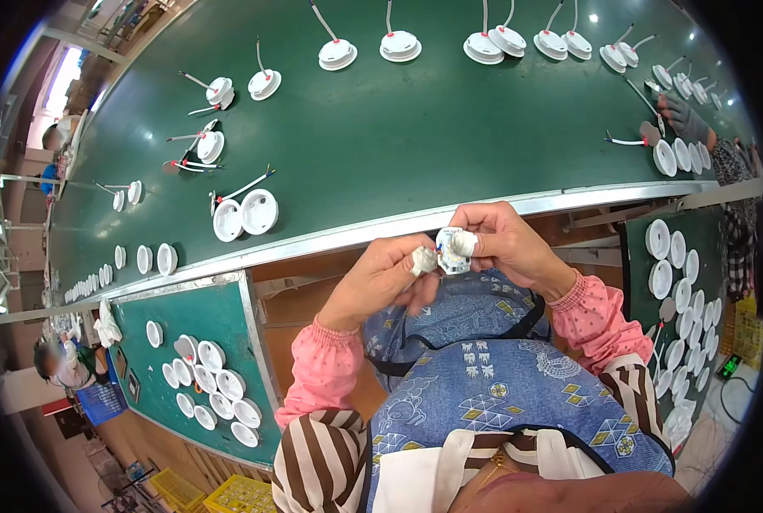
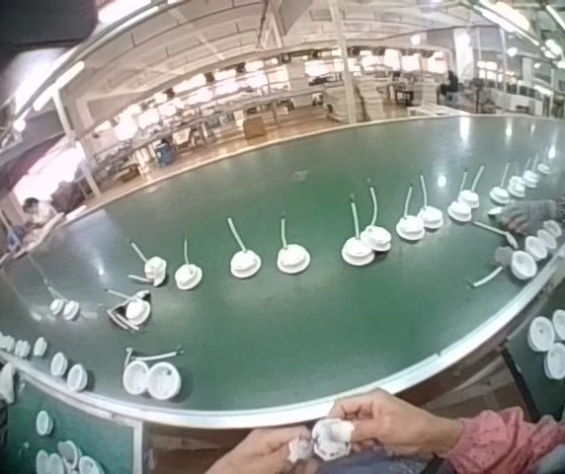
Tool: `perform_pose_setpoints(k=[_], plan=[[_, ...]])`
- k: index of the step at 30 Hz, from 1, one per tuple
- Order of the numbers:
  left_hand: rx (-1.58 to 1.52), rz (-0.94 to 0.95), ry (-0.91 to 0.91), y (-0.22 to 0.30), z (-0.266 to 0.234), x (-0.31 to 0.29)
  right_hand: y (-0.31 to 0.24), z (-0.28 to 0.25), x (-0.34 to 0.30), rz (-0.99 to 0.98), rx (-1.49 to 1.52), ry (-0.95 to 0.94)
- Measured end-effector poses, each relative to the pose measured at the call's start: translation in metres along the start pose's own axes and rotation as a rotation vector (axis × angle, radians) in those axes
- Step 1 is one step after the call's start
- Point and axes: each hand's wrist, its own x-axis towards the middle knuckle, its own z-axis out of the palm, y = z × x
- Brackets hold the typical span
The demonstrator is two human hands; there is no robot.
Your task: The person picks up a white plastic base and a wire assembly, threads the wire through the base, and presses a small circuit board into the base by hand. They then place the assembled unit onto a green conveyor belt and repeat the process.
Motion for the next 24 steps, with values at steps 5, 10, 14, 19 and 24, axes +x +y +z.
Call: perform_pose_setpoints(k=[5, 10, 14, 19, 24], plan=[[0.532, 0.45, 0.232, -0.024, 0.018, 0.008, 0.014, -0.008, -0.007, 0.172, 0.259, -0.111], [0.743, 0.627, 0.397, -0.034, 0.024, 0.012, 0.014, -0.004, -0.007, 0.171, 0.389, -0.105], [0.355, 0.293, 0.28, -0.026, 0.026, 0.001, 0.011, -0.006, -0.005, 0.109, 0.318, -0.053], [0.862, 0.418, 0.564, -0.042, 0.021, -0.009, 0.01, -0.018, -0.002, 0.044, 0.369, -0.12], [0.929, 0.476, 0.693, -0.055, 0.017, -0.021, 0.006, -0.021, -0.003, 0.004, 0.313, -0.065]])
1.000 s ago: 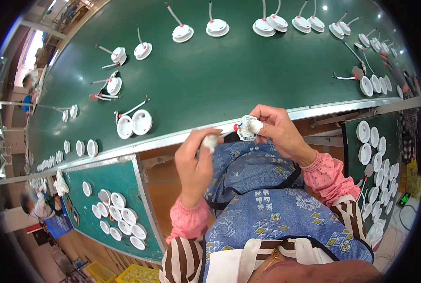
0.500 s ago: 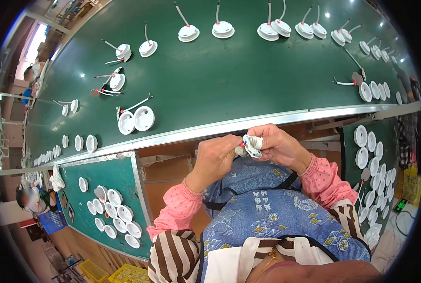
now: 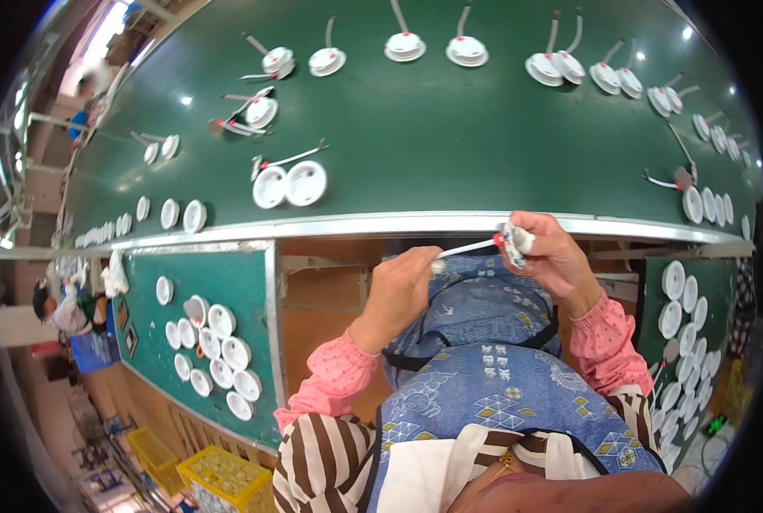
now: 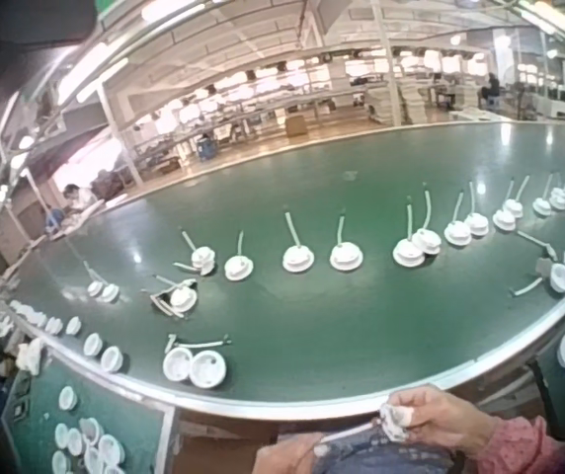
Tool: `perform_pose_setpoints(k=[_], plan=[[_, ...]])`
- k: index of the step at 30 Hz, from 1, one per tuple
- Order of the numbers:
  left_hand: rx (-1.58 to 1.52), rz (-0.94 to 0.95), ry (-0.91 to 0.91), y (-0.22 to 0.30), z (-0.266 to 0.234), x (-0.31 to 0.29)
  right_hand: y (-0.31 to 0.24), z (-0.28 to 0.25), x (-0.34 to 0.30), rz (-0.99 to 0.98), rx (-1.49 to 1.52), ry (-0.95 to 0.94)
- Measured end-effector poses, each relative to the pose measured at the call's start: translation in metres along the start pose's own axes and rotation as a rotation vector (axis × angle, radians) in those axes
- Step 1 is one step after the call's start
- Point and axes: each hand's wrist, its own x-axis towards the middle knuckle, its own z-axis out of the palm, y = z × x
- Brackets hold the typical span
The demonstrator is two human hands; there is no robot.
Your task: The person picks up a white plastic base and a wire assembly, threads the wire through the base, and presses a small circuit board into the base by hand. They then place the assembled unit onto a green conveyor belt and repeat the process.
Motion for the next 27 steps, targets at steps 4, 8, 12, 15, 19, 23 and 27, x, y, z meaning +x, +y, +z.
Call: perform_pose_setpoints(k=[4, 8, 12, 15, 19, 23, 27], plan=[[0.122, 0.167, -0.018, -0.011, -0.002, -0.016, -0.001, 0.002, 0.004, 0.023, -0.018, 0.002], [0.206, 0.207, -0.079, -0.008, -0.028, -0.016, 0.0, 0.004, 0.008, 0.004, -0.04, 0.006], [0.645, 0.129, -0.062, -0.023, -0.091, 0.028, -0.014, 0.008, -0.003, -0.17, -0.064, 0.052], [1.01, -0.011, -0.185, -0.072, -0.127, 0.047, -0.013, -0.008, -0.003, -0.161, -0.043, -0.034], [0.906, -0.115, -0.326, -0.101, -0.148, 0.071, -0.008, -0.017, -0.004, -0.146, 0.008, -0.062], [0.759, -0.129, -0.151, -0.084, -0.116, 0.091, -0.009, -0.027, -0.013, -0.194, 0.038, 0.025], [0.624, -0.093, -0.018, -0.048, -0.052, 0.093, -0.011, -0.02, -0.016, -0.22, 0.026, 0.111]])
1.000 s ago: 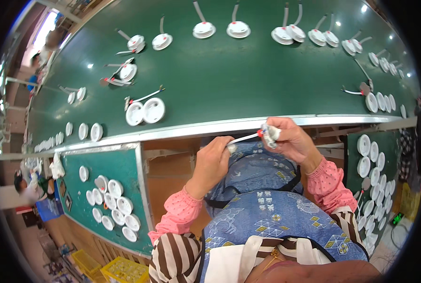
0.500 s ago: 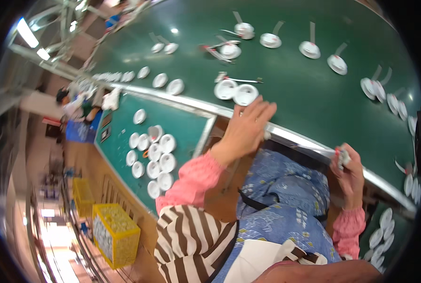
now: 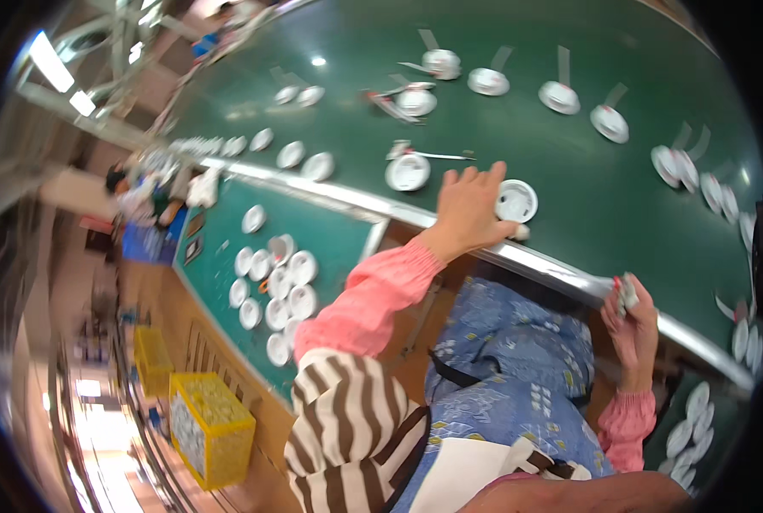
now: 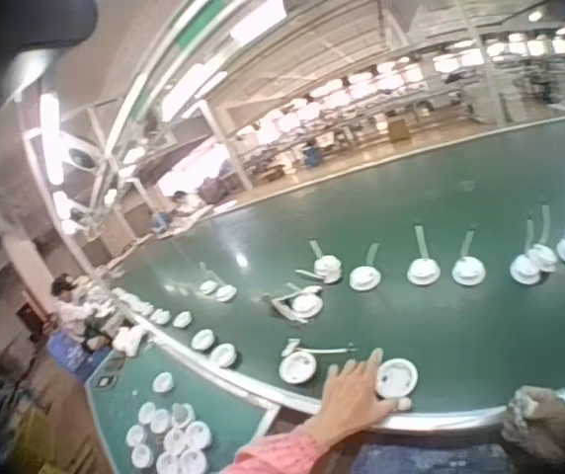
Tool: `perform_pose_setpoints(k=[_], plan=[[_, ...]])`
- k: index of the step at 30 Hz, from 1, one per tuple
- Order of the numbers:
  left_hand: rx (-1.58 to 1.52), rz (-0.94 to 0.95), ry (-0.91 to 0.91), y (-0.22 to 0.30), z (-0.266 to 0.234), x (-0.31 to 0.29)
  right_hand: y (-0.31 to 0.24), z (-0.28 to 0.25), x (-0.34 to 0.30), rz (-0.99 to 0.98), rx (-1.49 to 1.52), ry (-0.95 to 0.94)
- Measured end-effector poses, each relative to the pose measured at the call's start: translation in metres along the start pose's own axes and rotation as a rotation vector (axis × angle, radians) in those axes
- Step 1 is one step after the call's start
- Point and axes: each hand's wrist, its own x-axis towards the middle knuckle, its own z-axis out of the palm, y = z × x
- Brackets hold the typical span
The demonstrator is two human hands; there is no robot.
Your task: The person picks up a white plastic base and a wire assembly, threads the wire through the base, and presses a small circuit board into the base by hand. They then place the assembled unit onto a green conveyor belt and repeat the process.
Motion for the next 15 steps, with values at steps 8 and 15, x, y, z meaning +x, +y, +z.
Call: perform_pose_setpoints(k=[8, 15], plan=[[-0.289, 0.124, -0.189, 0.005, -0.001, 0.014, -0.025, 0.016, 0.008, -0.102, -0.06, 0.091], [-0.475, 0.155, -0.281, 0.038, 0.03, 0.016, -0.031, 0.029, 0.012, -0.106, -0.384, 0.131]])
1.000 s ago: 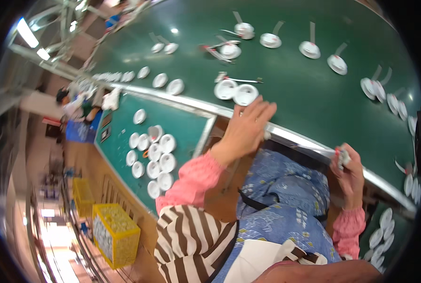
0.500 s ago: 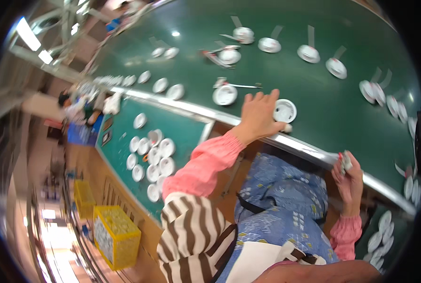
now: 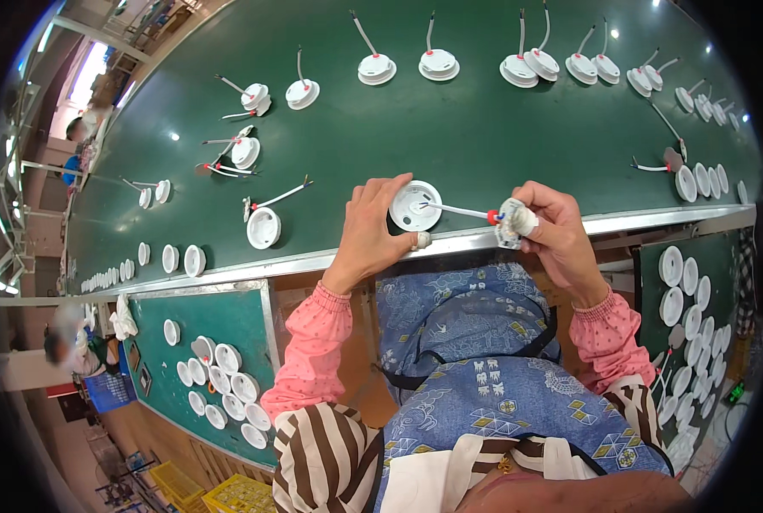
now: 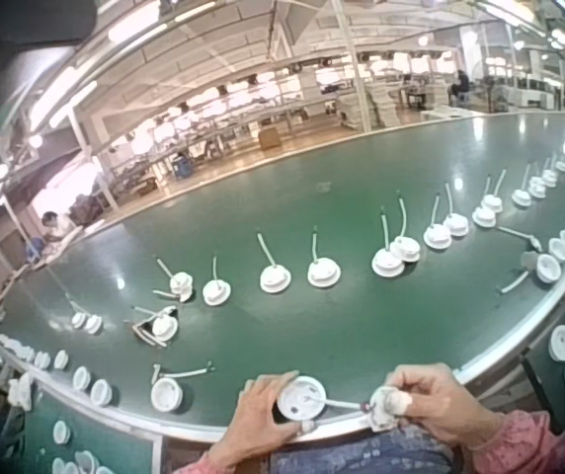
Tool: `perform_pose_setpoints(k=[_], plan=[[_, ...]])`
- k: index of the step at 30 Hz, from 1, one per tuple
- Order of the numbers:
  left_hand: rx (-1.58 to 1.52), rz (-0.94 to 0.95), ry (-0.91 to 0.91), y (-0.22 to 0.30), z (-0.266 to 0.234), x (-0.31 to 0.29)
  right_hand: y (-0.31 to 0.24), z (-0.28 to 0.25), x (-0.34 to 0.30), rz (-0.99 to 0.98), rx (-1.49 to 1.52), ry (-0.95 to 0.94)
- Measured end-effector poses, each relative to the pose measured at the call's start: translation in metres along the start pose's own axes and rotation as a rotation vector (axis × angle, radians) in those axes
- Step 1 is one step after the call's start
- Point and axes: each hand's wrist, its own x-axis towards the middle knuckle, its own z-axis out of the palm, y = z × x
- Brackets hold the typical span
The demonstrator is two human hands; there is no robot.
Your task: The person picks up a white plastic base and a wire assembly, threads the wire through the base, and presses a small circuit board into the base by hand. They then place the assembled unit onto a green conveyor belt and repeat the process.
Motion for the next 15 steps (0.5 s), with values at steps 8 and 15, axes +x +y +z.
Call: perform_pose_setpoints(k=[8, 15], plan=[[-0.126, 0.085, -0.018, 0.012, -0.003, -0.003, -0.003, 0.0, 0.006, -0.023, -0.272, -0.227], [-0.196, 0.134, -0.075, 0.032, -0.009, -0.001, -0.011, 0.002, 0.001, -0.037, -0.414, -0.283]])
